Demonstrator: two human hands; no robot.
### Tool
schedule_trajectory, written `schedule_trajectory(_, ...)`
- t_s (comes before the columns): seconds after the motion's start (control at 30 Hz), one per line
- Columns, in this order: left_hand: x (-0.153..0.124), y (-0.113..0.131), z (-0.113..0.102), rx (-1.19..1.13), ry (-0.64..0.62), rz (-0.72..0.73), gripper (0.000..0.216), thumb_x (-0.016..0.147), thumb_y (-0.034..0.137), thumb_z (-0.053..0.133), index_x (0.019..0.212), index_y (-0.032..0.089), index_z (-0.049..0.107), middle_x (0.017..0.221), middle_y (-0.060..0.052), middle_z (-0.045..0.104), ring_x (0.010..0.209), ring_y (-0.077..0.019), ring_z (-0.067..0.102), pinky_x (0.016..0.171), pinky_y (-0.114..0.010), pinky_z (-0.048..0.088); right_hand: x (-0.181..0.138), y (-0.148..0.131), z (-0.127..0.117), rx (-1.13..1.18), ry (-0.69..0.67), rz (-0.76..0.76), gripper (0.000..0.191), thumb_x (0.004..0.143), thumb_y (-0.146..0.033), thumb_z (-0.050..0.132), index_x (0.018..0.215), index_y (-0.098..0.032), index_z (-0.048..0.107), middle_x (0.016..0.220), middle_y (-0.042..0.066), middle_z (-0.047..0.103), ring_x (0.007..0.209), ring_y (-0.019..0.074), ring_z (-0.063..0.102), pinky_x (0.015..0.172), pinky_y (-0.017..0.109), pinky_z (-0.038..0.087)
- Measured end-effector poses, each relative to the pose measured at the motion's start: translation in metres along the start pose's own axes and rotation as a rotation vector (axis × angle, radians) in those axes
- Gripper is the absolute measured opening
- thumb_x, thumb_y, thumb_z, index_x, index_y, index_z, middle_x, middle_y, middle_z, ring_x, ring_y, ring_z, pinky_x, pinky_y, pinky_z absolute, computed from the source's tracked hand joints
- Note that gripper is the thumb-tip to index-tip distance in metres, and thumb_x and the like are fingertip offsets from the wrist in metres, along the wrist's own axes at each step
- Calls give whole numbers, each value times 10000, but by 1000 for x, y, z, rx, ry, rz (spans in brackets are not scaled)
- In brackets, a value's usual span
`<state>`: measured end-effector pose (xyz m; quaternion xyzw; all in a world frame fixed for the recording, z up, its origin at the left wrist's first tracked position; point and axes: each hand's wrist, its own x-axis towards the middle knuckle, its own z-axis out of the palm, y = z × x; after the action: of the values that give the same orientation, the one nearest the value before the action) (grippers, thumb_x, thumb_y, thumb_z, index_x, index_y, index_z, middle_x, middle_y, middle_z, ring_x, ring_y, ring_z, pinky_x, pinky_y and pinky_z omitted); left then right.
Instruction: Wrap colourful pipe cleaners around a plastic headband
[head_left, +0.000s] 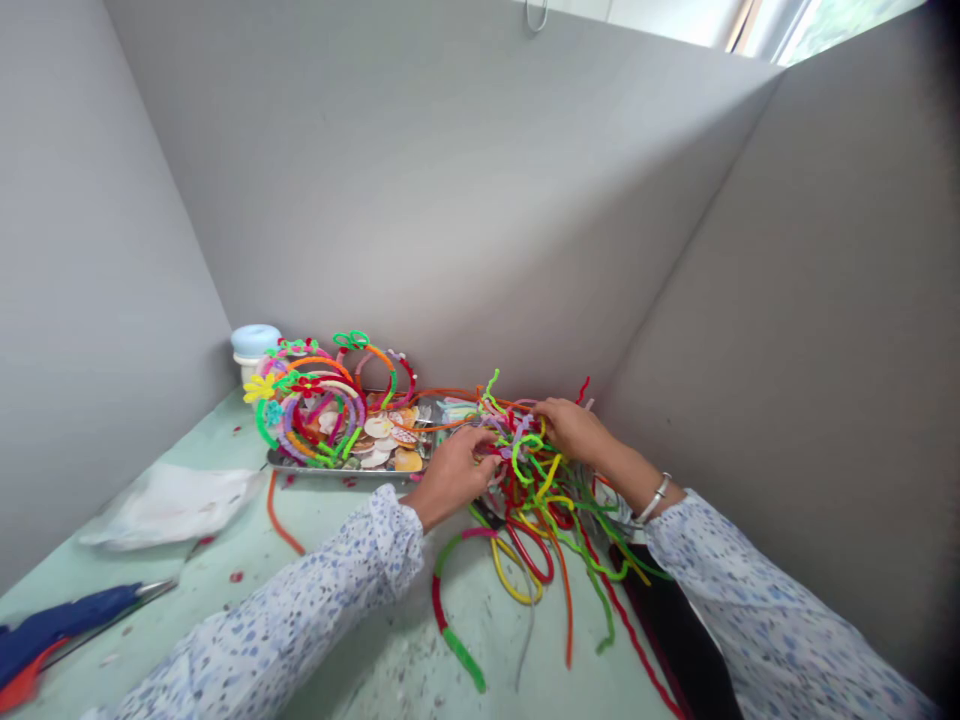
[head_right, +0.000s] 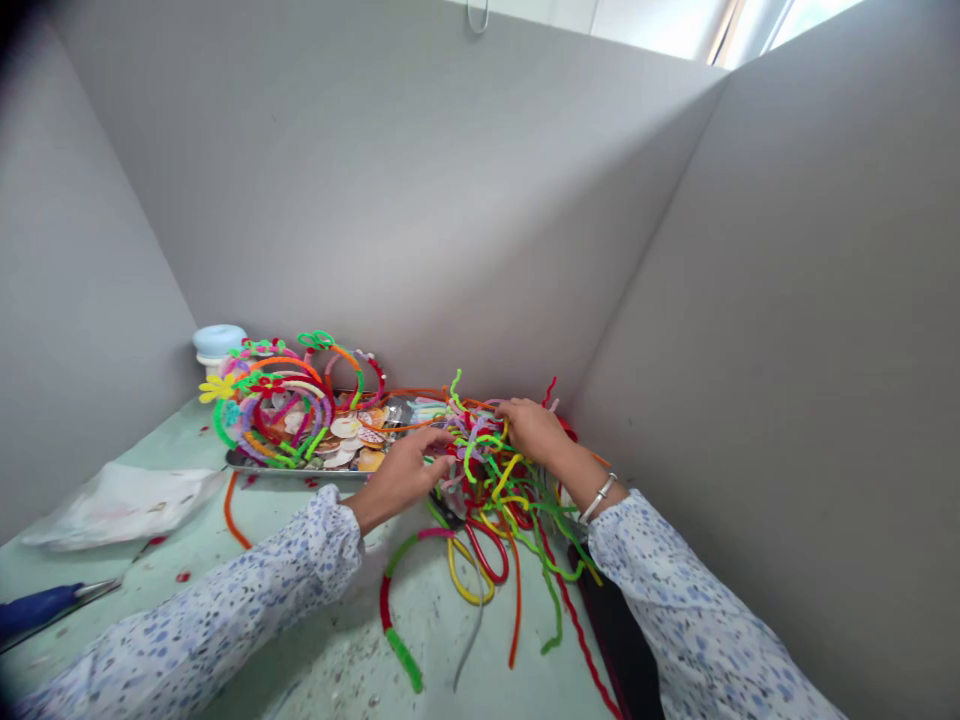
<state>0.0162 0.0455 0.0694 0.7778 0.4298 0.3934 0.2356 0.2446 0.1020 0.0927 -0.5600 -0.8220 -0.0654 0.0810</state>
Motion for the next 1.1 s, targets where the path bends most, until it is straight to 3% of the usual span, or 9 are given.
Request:
schedule_trajectory(0.13,15,-2,-2,-54,8,-14,263,763,229,543,1014,191,610,989,-40,640,907,-164,582,814,-276,458,1,-4,3,59,-49,-126,397,687,-115,597,1061,-247,625,1076,37,647,963,186,554,851,271,378)
schedule_trajectory(0.27,25,6,-11,-73,75,-1,229,779,227,524,987,186,611,971,-43,637,868,-157,583,793,-274,457,3,-2,3,115,-15,-103,246,707,-122,569,909,-225,665,920,43,689,899,191,579,828,286,391)
schedule_trajectory(0.47,28,9,-22,-105,451,20,205,820,245,480,998,167,546,966,-59,597,872,-143,562,794,-271,441,4,28,-13,279,76,-44,127,686,-195,606,792,-194,677,901,51,694,880,201,603,799,285,428)
schedule_trajectory(0.57,30,-1,-17,-168,512,-45,203,813,241,482,994,157,521,938,-56,592,845,-137,561,766,-269,444,1,42,-23,379,123,-10,143,679,-194,600,797,-178,680,909,61,698,882,206,610,815,317,442)
schedule_trajectory(0.77,35,-20,6,-251,290,-241,185,756,185,511,932,138,540,895,-59,610,784,-136,572,717,-265,458,-6,53,-38,559,190,94,65,674,-198,597,696,-197,658,753,33,695,847,222,621,771,347,483)
schedule_trajectory(0.9,35,-25,19,-163,106,-263,232,755,149,472,974,141,549,914,-56,632,813,-134,582,733,-252,459,-11,51,-46,663,210,162,47,667,-198,606,664,-205,652,701,19,682,788,211,627,725,320,495)
schedule_trajectory(1.1,49,-32,26,-40,-8,-273,209,720,133,523,902,147,625,841,-54,662,777,-155,592,740,-271,455,-20,52,-46,794,251,327,83,681,-253,592,651,-197,646,642,19,671,597,180,619,556,276,492)
